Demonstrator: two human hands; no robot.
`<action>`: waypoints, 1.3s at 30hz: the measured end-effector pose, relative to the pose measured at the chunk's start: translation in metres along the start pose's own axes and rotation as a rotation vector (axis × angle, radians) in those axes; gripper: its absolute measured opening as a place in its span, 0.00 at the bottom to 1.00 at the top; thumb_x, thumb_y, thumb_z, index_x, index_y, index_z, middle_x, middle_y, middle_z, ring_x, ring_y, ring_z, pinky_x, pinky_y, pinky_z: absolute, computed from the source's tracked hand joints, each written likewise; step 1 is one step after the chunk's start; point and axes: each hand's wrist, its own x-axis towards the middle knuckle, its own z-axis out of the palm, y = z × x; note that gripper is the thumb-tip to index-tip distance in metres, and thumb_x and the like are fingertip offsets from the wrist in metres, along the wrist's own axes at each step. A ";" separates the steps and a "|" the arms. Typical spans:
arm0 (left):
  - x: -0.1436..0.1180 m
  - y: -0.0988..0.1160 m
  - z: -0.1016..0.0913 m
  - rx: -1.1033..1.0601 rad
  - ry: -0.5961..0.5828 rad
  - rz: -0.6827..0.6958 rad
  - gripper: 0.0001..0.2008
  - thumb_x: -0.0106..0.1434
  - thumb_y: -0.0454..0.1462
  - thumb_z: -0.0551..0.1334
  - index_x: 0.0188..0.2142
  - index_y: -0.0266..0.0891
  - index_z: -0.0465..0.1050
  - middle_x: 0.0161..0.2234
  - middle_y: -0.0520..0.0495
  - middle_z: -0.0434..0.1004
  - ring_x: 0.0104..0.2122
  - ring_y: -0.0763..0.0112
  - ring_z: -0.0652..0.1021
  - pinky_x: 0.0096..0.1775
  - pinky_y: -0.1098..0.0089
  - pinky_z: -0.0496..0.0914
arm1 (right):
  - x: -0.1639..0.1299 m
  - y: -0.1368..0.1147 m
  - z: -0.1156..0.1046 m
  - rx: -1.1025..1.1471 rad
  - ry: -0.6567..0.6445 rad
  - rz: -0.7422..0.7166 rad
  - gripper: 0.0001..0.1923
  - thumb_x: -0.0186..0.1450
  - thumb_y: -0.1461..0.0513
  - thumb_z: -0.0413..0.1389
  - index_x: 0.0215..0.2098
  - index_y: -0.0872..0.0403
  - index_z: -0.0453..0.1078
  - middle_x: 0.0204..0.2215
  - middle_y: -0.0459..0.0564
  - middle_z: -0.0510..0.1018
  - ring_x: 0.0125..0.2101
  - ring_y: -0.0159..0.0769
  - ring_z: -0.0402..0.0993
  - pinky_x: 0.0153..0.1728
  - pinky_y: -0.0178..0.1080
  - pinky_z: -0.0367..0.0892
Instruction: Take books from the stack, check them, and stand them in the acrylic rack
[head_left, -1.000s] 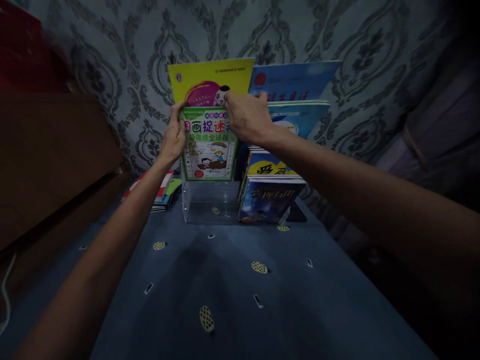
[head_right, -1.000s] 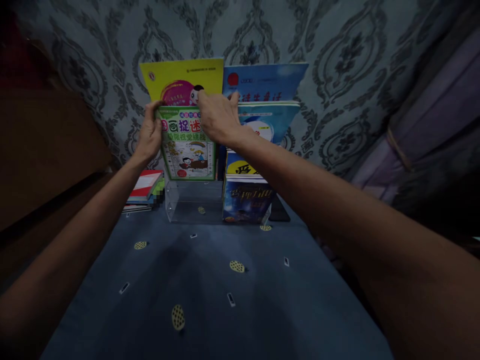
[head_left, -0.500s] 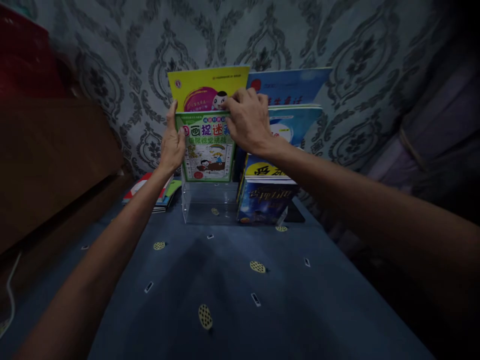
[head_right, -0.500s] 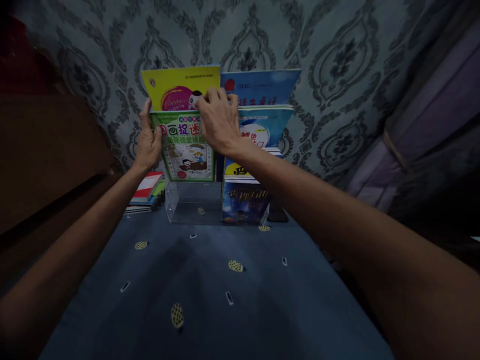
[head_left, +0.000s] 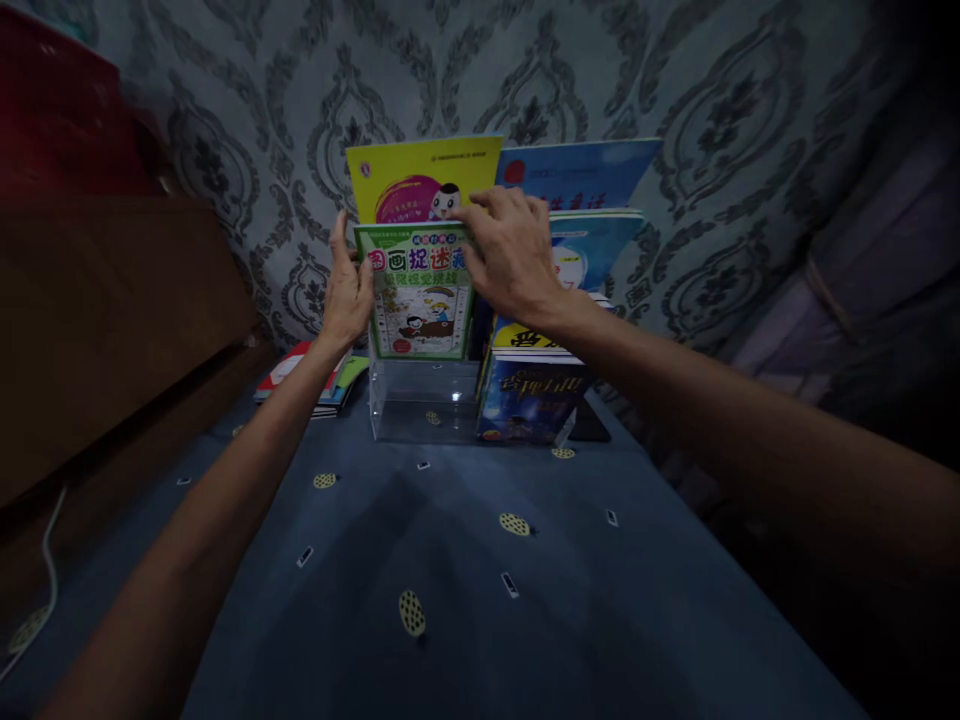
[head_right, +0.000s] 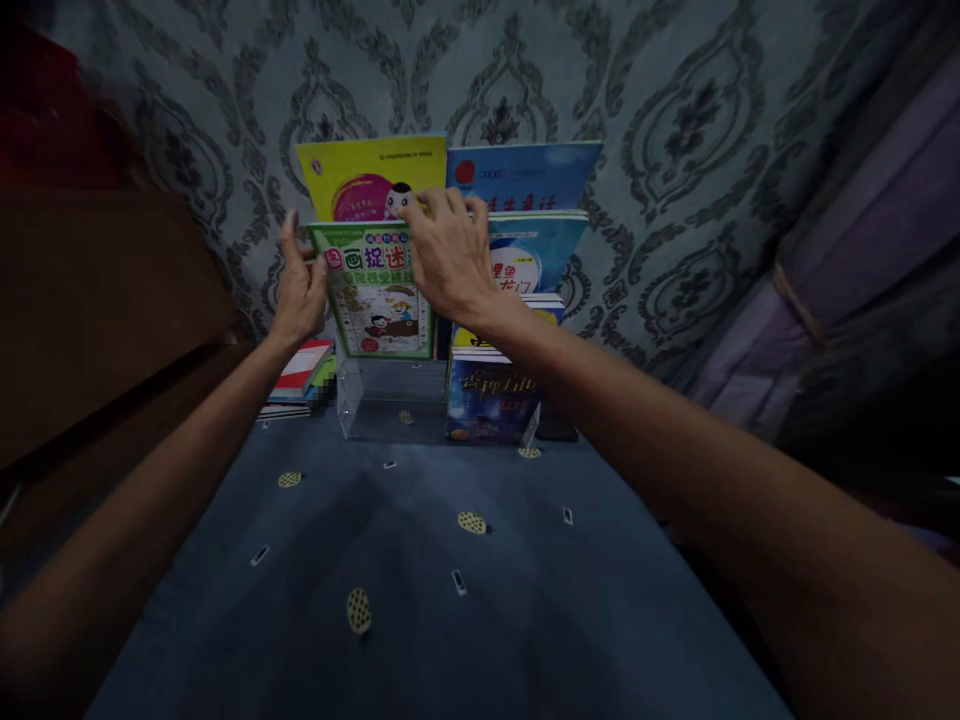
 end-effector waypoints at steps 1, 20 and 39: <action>-0.004 -0.004 -0.004 0.031 0.036 -0.017 0.36 0.73 0.55 0.48 0.72 0.46 0.36 0.62 0.37 0.68 0.61 0.58 0.71 0.65 0.53 0.59 | -0.007 -0.004 -0.002 0.024 0.031 -0.014 0.17 0.71 0.67 0.47 0.56 0.57 0.67 0.62 0.62 0.68 0.62 0.51 0.61 0.61 0.57 0.53; -0.155 -0.052 -0.070 0.943 -0.888 -0.587 0.27 0.67 0.40 0.60 0.64 0.41 0.59 0.63 0.30 0.67 0.62 0.45 0.69 0.61 0.35 0.54 | -0.277 -0.088 0.109 0.744 -0.297 -0.106 0.16 0.72 0.65 0.49 0.54 0.50 0.72 0.48 0.55 0.81 0.50 0.44 0.79 0.54 0.54 0.75; -0.245 0.064 -0.097 0.969 -0.993 -0.516 0.31 0.63 0.26 0.48 0.65 0.35 0.63 0.58 0.29 0.73 0.55 0.48 0.78 0.48 0.55 0.77 | -0.280 -0.089 0.107 0.870 -0.409 -0.032 0.16 0.71 0.66 0.50 0.50 0.49 0.76 0.46 0.55 0.83 0.49 0.44 0.80 0.54 0.54 0.74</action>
